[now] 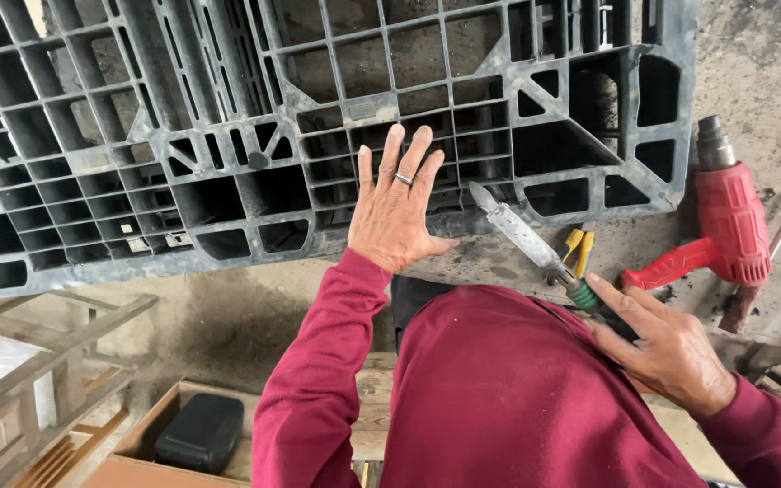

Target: The person repairs a plastic crate by using a heat tool to weld plastic joints and trimming excess material with pliers and a knife.

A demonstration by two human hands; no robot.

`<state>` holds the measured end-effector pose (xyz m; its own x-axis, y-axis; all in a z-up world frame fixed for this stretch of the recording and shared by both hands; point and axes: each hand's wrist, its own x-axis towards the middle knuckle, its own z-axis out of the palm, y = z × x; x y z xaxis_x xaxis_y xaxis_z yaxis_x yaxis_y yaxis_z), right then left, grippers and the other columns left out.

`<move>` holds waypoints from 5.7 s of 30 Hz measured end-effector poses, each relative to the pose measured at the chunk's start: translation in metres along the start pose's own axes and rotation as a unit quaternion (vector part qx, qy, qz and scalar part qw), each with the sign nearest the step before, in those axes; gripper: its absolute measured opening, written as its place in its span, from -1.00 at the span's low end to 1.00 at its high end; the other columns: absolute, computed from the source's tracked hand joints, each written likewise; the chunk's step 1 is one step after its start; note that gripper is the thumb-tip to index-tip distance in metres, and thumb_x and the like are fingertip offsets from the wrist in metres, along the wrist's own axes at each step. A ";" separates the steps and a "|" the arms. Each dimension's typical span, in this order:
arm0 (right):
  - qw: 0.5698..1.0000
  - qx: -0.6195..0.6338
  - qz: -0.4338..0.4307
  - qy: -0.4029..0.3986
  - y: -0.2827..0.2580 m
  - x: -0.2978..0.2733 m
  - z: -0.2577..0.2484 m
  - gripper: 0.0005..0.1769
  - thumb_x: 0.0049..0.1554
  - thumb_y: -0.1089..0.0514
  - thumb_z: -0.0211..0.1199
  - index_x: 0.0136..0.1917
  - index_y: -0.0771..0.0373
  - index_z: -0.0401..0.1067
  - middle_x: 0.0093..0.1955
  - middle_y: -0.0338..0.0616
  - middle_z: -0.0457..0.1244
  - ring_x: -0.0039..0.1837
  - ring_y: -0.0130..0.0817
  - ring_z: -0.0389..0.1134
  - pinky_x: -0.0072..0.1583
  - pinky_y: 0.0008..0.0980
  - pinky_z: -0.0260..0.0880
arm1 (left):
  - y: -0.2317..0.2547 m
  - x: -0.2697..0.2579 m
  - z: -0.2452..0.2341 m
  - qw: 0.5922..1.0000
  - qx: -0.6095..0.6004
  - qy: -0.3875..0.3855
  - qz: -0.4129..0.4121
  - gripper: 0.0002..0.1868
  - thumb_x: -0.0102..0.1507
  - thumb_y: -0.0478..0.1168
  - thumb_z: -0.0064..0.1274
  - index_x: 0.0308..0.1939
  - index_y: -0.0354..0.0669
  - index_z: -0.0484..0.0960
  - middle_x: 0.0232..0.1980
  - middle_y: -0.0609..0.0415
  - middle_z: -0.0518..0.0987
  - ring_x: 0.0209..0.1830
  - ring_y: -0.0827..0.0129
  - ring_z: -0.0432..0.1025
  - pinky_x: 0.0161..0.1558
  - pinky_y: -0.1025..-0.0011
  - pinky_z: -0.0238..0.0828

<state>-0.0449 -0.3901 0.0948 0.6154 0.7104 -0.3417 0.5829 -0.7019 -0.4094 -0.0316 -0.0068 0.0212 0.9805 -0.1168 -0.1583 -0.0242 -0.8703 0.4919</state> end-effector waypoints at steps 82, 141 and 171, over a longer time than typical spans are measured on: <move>0.936 0.171 0.292 -0.096 -0.114 0.000 -0.035 0.00 -0.03 -0.10 0.30 0.65 -0.07 0.10 -0.04 -0.14 0.25 -0.07 -0.09 0.41 -0.02 -0.15 0.43 | -0.023 0.063 -0.008 0.976 -0.067 0.176 0.107 -0.65 0.44 -0.15 0.13 0.30 -0.04 0.61 0.61 0.02 0.22 0.68 0.02 0.07 0.62 -0.08 0.01; 0.931 -0.297 -0.080 -0.196 -0.045 0.096 -0.113 -0.19 0.02 0.07 0.07 0.57 -0.06 0.18 -0.03 -0.28 0.18 -0.18 -0.40 0.32 -0.36 -0.46 0.40 | 0.000 0.125 0.025 0.988 0.034 0.046 0.145 -0.38 0.43 0.30 -0.05 0.56 0.45 0.27 0.71 0.18 -0.02 0.48 0.10 0.24 0.42 -0.11 0.12; 0.975 -0.189 -0.105 -0.058 -0.027 0.095 -0.109 -0.15 -0.25 0.03 0.30 0.36 -0.44 0.49 -0.26 -0.33 0.21 -0.35 -0.37 0.27 -0.49 -0.38 0.20 | -0.004 0.124 0.024 0.990 -0.022 0.052 0.128 -0.30 0.36 0.30 0.05 0.56 0.58 0.19 0.71 0.29 -0.04 0.49 0.19 0.22 0.50 -0.08 0.09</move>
<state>0.0557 -0.3093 0.1654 0.4097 0.8264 -0.3863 0.8570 -0.4938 -0.1474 0.0854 -0.0297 -0.0213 0.9583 -0.2787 0.0633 -0.2674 -0.7964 0.5425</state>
